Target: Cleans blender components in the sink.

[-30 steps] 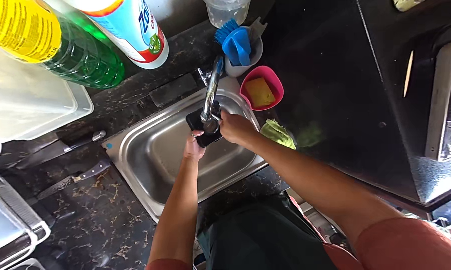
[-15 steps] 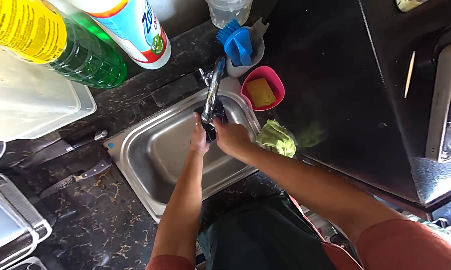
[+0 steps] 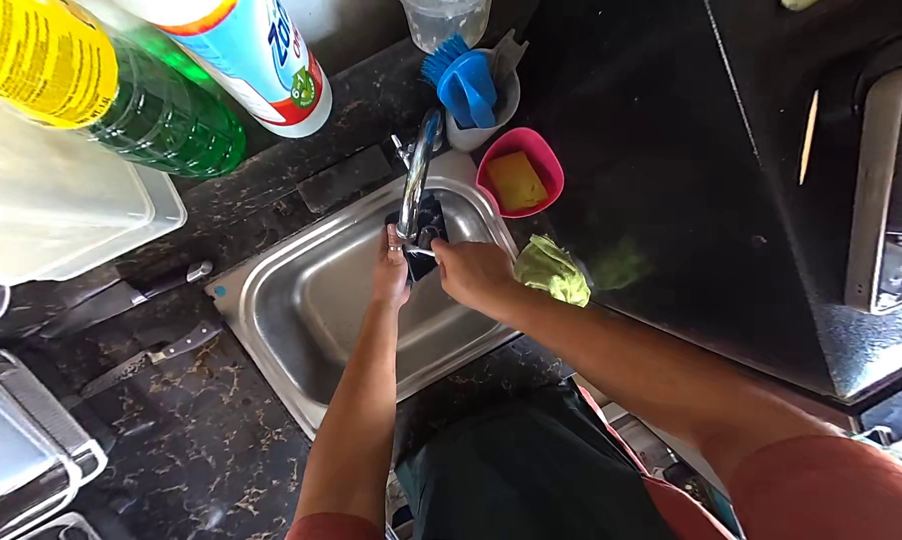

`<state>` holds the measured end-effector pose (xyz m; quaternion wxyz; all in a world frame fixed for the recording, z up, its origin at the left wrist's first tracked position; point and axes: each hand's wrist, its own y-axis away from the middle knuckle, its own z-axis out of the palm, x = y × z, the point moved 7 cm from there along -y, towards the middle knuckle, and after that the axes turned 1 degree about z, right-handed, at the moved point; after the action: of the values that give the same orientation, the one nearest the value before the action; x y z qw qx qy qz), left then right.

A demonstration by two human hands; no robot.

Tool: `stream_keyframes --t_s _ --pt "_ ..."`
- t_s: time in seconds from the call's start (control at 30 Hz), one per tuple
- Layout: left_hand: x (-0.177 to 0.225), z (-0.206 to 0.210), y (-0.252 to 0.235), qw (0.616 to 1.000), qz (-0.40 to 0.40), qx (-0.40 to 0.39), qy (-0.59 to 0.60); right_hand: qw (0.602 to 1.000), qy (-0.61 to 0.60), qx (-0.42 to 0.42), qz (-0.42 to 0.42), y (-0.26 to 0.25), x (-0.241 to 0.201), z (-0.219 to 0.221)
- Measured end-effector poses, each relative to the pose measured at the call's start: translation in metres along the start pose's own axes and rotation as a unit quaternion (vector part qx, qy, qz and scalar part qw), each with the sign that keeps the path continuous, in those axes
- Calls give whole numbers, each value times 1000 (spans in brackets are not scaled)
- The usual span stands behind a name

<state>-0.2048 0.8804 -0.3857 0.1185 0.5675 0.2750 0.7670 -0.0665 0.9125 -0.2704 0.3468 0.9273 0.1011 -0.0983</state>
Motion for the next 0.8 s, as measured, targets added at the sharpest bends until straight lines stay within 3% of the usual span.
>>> stream_keyframes --t_s 0.13,0.23,0.33,0.47,0.63,0.8 --pt "1 -4 4 1000 0 -8 4 999 0 5 47 -18 18 -1" --pt "-2 -2 9 1000 -14 -11 -16 1000 -4 -12 27 -12 7 7" --pt "-8 2 13 999 -22 -21 34 997 -35 -31 54 -25 14 3" --pt "-7 -6 9 995 3 -42 91 999 -38 -28 -14 -22 8 1" --pt "-1 -29 3 995 14 -57 85 996 -85 0 -20 -36 31 -9" --pt "-3 -30 -1 989 10 -56 137 987 -156 13 37 -12 30 11"
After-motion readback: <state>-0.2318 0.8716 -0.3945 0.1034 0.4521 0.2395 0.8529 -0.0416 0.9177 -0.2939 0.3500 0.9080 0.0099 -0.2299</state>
